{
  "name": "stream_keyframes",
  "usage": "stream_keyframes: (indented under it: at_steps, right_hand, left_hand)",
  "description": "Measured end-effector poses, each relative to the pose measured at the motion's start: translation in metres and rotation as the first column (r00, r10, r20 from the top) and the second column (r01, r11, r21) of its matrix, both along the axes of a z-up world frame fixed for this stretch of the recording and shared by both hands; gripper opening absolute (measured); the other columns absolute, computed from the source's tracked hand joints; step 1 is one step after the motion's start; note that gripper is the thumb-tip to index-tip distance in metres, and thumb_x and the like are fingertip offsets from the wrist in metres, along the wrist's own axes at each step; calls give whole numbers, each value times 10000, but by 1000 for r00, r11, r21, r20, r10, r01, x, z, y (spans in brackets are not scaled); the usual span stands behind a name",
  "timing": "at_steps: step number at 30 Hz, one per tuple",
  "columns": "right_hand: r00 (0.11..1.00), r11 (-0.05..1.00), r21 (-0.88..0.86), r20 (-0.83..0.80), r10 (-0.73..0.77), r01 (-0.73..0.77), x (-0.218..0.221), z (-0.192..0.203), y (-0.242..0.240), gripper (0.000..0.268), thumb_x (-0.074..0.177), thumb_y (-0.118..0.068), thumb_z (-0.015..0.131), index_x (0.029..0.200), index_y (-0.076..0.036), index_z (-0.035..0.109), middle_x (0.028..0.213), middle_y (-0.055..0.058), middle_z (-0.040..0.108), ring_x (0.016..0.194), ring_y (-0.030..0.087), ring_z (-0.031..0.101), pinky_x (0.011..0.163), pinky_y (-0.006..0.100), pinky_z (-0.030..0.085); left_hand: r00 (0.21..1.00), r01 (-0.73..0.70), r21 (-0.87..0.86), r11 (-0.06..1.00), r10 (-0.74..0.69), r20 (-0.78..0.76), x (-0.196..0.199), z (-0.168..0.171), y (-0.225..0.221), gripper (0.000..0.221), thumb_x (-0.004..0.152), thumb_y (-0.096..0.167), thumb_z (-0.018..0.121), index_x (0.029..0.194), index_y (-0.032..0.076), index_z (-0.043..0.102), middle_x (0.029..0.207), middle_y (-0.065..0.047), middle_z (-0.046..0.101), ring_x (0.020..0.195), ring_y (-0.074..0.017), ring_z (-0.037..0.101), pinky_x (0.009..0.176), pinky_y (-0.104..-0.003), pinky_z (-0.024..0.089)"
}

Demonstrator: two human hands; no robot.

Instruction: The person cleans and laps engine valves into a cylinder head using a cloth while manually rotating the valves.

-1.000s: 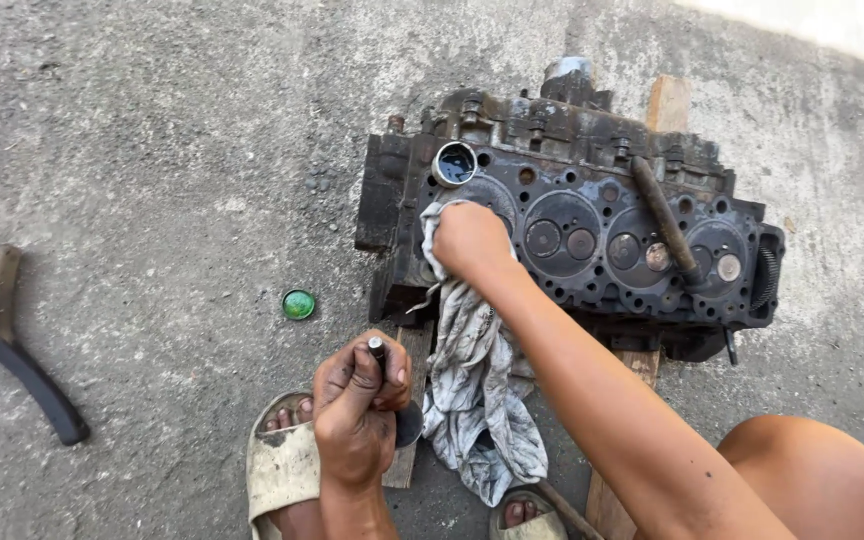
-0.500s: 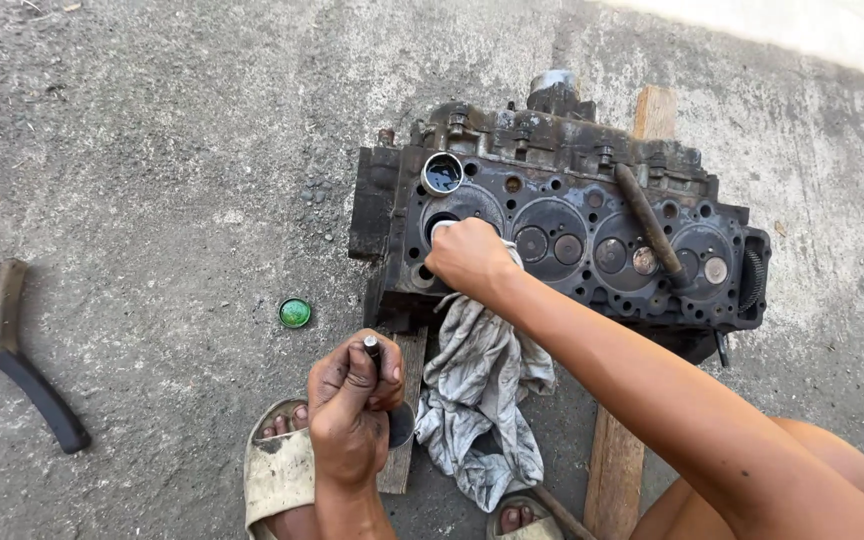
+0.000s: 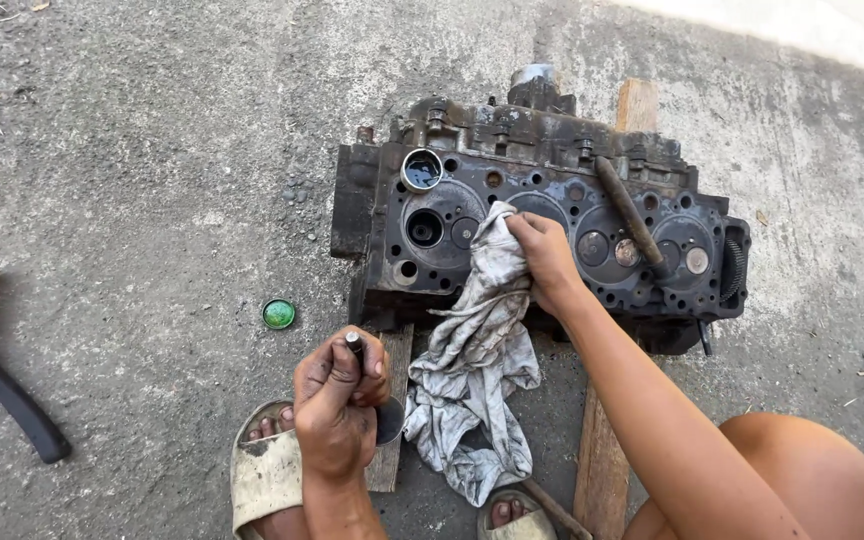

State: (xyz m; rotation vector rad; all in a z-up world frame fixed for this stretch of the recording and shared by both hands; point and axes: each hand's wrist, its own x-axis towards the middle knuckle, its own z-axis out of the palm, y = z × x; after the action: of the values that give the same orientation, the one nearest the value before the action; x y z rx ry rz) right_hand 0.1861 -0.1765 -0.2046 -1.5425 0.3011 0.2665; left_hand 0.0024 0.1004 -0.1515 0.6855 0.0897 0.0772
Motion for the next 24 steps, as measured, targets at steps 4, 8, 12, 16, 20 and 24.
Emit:
stream_keyframes:
  at_steps: [4, 8, 12, 16, 20, 24]
  right_hand:
    - [998, 985, -171, -63, -11, 0, -6, 11, 32, 328, 1037, -78, 683, 1294, 90, 797, 1062, 141, 833, 806, 136, 713, 711, 238, 568]
    - [996, 962, -261, -60, 71, -84, -5, 13, 77, 571, 1005, -40, 636, 1559, 94, 618, 1318, 262, 809, 830, 202, 787, 643, 236, 639]
    - [979, 726, -664, -46, 201, -180, -5, -8, 112, 658, 992, -191, 614, 1604, 47, 574, 1645, 201, 640, 1490, 321, 648, 1239, 388, 495]
    - [970, 721, -659, -54, 236, -213, -10, -27, 137, 700, 1034, -108, 573, 1696, 57, 417, 1742, 250, 493, 1584, 383, 520, 1327, 449, 413]
    - [955, 771, -613, 88, 284, -173, -18, -43, 126, 682, 957, -137, 601, 1621, 10, 565, 1673, 170, 624, 1544, 305, 600, 1262, 383, 472]
    - [948, 727, -646, 18, 319, -232, -19, -23, 113, 629, 927, -119, 644, 1553, -145, 696, 1479, 65, 801, 846, 179, 787, 714, 312, 614]
  left_hand:
    - [1000, -1, -19, 1000, 1, -7, 0, -1, 0, 403, 1159, 328, 623, 905, 19, 678, 698, -3, 499, 582, -62, 321, 515, -249, 227]
    - [1000, -5, -26, 1000, 4, -10, -2, -2, 4, 408, 1163, 329, 612, 906, 19, 679, 680, 8, 474, 576, -65, 309, 510, -253, 214]
    - [999, -18, -29, 999, 17, -31, -2, -4, 7, 410, 1165, 327, 609, 906, 15, 674, 689, 1, 478, 579, -66, 311, 507, -252, 212]
    - [999, -31, -14, 999, 30, -34, -1, -6, 8, 414, 1163, 326, 608, 899, 15, 679, 685, -11, 497, 576, -67, 320, 505, -251, 214]
    - [999, -27, -30, 999, 25, -45, -2, -10, 7, 408, 1158, 334, 619, 904, 20, 681, 676, 3, 478, 567, -71, 317, 502, -258, 215]
    - [998, 7, -67, 998, -10, -57, 1, -12, 4, 421, 1157, 337, 625, 900, 6, 669, 680, 6, 455, 585, -72, 313, 514, -256, 205]
